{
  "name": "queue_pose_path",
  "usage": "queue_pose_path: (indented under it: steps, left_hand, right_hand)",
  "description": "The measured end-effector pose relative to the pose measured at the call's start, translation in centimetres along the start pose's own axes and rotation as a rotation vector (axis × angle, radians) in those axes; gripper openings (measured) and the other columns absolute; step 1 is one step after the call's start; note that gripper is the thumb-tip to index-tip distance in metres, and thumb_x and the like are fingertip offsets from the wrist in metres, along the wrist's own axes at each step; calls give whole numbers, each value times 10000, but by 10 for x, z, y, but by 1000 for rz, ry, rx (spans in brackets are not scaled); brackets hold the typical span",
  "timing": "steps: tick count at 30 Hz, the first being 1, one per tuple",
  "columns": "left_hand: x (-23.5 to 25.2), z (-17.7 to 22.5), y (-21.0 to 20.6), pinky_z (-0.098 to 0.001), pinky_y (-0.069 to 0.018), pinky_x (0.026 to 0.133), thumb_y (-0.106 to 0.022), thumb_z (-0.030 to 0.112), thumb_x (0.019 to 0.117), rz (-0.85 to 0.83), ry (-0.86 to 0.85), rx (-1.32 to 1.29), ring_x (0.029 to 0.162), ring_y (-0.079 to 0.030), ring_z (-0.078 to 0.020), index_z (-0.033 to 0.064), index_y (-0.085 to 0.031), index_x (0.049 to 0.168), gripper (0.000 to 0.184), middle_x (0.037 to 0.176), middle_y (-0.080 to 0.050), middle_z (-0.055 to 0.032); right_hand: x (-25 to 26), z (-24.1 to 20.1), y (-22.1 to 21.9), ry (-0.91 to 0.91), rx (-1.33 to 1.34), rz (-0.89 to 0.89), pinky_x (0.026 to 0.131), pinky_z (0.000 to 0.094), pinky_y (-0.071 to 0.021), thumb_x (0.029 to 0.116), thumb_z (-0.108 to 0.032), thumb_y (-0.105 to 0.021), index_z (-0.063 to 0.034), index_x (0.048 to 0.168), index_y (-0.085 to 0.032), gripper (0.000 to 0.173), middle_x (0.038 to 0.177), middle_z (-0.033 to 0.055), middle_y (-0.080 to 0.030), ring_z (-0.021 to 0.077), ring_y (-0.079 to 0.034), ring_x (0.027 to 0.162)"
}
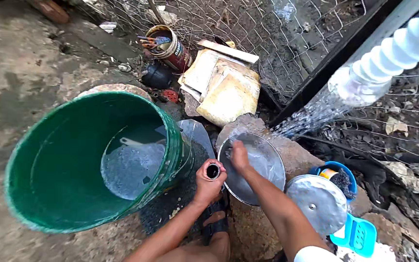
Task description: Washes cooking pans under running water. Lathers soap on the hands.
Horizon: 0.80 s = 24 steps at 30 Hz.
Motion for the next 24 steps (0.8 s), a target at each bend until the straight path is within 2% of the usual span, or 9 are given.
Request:
queue_pose_path:
  steps: [3,6,8,11,13,16,18,21,24]
  left_hand:
    - [-10,0,-4,-231,-605,789,-701,-73,689,19,-7,-8,812,-695,-46,26,-611,943,287,868,-711,30]
    - [-15,2,-6,-229,-604,789,-696,-65,698,-4,1,-16,824,-695,-47,33,-612,941,275,880,-708,31]
    - [-11,1,-6,-224,-600,788,-691,-78,689,-7,14,-23,820,-693,-46,36,-608,936,285,874,-708,34]
    - [-1,1,-6,-225,-597,791,-699,-89,686,34,32,-22,816,-693,-49,28,-610,930,284,858,-710,27]
    - [0,0,-5,-225,-596,775,-710,-89,687,100,67,-10,797,-690,-41,24,-607,923,281,832,-708,30]
    - [-2,-1,-3,-238,-598,764,-695,-94,690,174,156,-1,791,-684,-53,21,-593,937,291,832,-691,24]
    - [-3,-1,-2,-238,-599,750,-689,-102,687,194,195,2,784,-684,-56,25,-586,942,304,831,-688,23]
    - [-2,2,-2,-228,-593,750,-685,-101,685,165,173,-2,784,-681,-50,44,-583,932,304,829,-689,34]
    - [0,3,-2,-222,-595,758,-682,-96,674,84,113,-9,787,-685,-44,48,-593,928,305,841,-698,41]
  right_hand:
    - [-10,7,-2,61,40,8,1075,452,-498,998,-26,-503,79,1216,-662,290,1281,273,-631,372,-623,1225]
    - [15,42,15,-234,9,85,1120,485,-465,994,-32,-512,54,1316,-610,347,1393,280,-568,387,-561,1320]
    - [23,34,13,-283,138,166,1119,456,-466,993,-42,-538,61,1307,-605,337,1375,273,-576,370,-566,1309]
    - [-2,-6,-11,16,472,158,1005,406,-538,958,-8,-565,111,1188,-638,269,1209,264,-648,317,-649,1136]
    - [-45,-9,-8,155,535,-100,971,386,-546,976,-24,-566,111,1140,-646,227,1144,239,-666,271,-667,1064]
    - [-97,38,36,249,270,-585,1023,437,-505,979,-9,-597,123,1116,-676,206,1141,262,-663,334,-648,1099]
    - [-98,85,58,274,-26,-691,1043,531,-482,939,24,-622,104,1097,-702,194,1154,285,-661,417,-628,1143]
    - [-58,116,76,143,-394,-569,1069,595,-463,957,48,-532,59,1225,-663,298,1286,312,-610,473,-578,1247]
    - [-12,90,53,-35,-402,-268,1123,573,-434,1012,16,-448,41,1399,-550,401,1437,345,-505,485,-498,1363]
Point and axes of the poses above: each hand's wrist, its own x-axis towards the middle knuckle, its own y-axis out of the back of the hand, z = x × y, the point moved 1 cm from there along x, towards the middle knuckle
